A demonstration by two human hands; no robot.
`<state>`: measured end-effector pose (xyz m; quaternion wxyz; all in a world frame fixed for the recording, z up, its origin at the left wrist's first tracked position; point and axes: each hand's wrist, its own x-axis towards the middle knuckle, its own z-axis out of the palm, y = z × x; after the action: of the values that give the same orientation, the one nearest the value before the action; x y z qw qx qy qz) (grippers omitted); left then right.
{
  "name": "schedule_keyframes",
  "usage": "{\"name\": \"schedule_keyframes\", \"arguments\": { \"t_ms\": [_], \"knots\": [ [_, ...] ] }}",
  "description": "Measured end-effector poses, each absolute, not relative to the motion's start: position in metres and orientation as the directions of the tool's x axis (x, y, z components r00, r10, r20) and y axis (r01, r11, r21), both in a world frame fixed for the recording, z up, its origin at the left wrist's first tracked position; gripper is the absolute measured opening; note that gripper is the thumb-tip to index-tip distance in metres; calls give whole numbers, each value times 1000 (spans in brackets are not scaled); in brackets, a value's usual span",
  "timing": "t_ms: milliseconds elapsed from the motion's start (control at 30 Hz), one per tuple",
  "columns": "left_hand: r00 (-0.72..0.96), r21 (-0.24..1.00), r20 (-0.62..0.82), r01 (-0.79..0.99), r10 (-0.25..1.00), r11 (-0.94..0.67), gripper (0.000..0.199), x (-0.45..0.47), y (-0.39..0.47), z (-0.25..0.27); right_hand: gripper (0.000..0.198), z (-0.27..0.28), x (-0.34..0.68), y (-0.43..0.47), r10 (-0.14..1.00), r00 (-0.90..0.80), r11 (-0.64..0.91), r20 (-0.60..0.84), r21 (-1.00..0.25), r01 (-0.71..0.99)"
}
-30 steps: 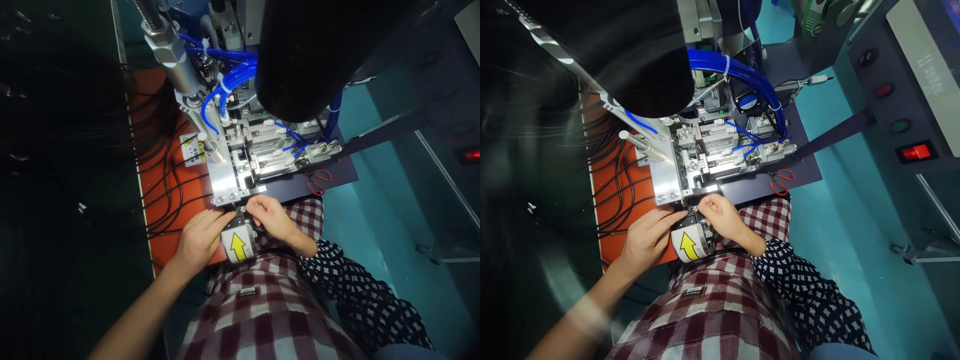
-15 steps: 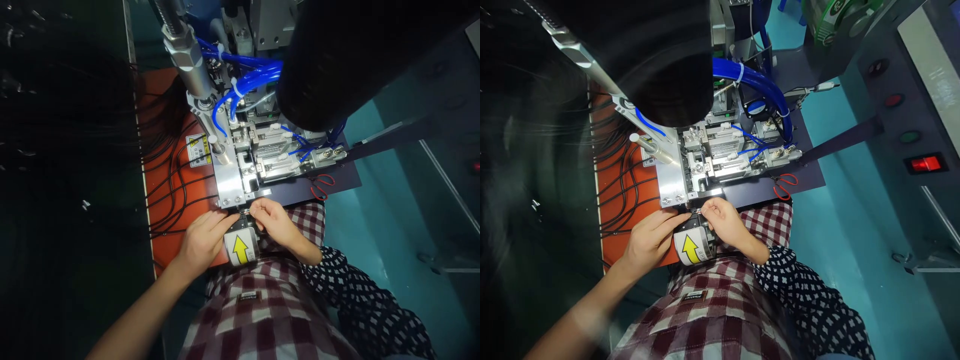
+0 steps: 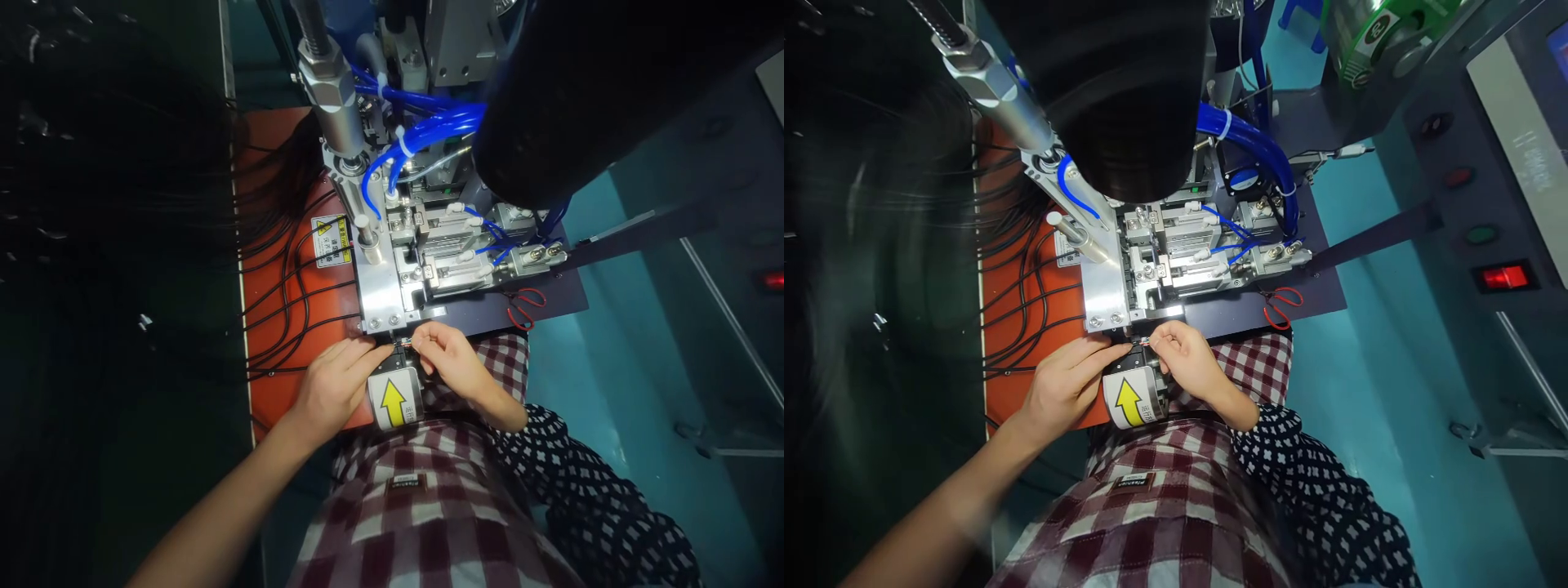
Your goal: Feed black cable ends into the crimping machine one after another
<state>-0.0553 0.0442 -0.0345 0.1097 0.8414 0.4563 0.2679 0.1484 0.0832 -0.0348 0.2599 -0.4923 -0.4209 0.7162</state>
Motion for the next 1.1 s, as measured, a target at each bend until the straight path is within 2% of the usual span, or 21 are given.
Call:
{"name": "schedule_keyframes", "arguments": {
  "t_ms": [333, 533, 667, 800, 1000, 1100],
  "knots": [
    [444, 426, 359, 704, 821, -568, 30, -57, 43, -38, 16, -37, 148, 81, 801, -335, -497, -497, -863, 91],
    [444, 425, 356, 706, 822, -566, 30, -56, 43, -36, 13, -39, 148, 77, 879, -279, -304, -386, -906, 295],
    [449, 434, 344, 703, 825, -564, 29, -57, 42, -36, 12, -33, 148, 77, 917, -250, -175, -311, -877, 448],
    [448, 451, 323, 702, 834, -552, 30, -58, 41, -37, 12, -24, 145, 80, 931, -242, -110, -274, -841, 529],
    [445, 451, 318, 706, 837, -547, 32, -58, 41, -38, 12, -21, 142, 80, 932, -217, -122, -289, -817, 563],
    [440, 445, 322, 711, 838, -544, 32, -58, 41, -38, 10, -28, 145, 80, 903, -225, -242, -367, -865, 440]
  ]
}}
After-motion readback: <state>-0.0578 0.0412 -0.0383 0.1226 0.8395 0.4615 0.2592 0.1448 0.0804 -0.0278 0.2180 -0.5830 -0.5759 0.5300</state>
